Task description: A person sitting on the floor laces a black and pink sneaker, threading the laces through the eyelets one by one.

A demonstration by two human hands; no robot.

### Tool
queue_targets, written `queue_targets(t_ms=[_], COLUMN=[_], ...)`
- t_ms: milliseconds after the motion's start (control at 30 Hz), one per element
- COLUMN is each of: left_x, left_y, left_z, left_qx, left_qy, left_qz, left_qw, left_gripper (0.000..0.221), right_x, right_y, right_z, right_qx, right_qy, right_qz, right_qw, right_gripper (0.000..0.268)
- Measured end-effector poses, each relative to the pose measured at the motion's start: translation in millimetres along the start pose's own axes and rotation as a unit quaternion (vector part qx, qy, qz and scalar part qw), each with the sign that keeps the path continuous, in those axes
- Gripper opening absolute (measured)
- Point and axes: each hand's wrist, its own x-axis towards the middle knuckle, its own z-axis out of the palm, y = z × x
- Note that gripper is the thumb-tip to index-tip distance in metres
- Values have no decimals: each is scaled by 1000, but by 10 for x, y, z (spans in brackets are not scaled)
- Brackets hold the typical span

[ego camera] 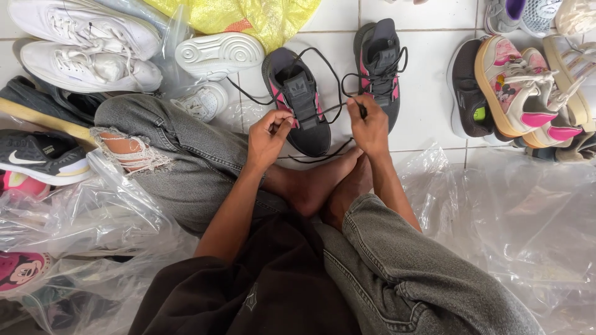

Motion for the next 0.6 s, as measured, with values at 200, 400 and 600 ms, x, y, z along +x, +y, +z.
queue_targets(t_ms=[200,400,600], left_x=[23,23,19], left_y=[56,-34,-45], left_z=[51,42,43], left_qx=[-2,0,0], left_qy=[-7,-12,-15], left_qz=[1,6,-1], left_qw=[1000,1000,1000], left_gripper=[10,9,9], right_x=[-188,-204,-31], right_y=[-29,112,93], right_z=[-43,175,237], right_qx=[-95,-153,-156], right_qy=[48,-25,-76], right_qz=[-84,-135,-197], right_qw=[991,979,965], right_gripper=[15,27,17])
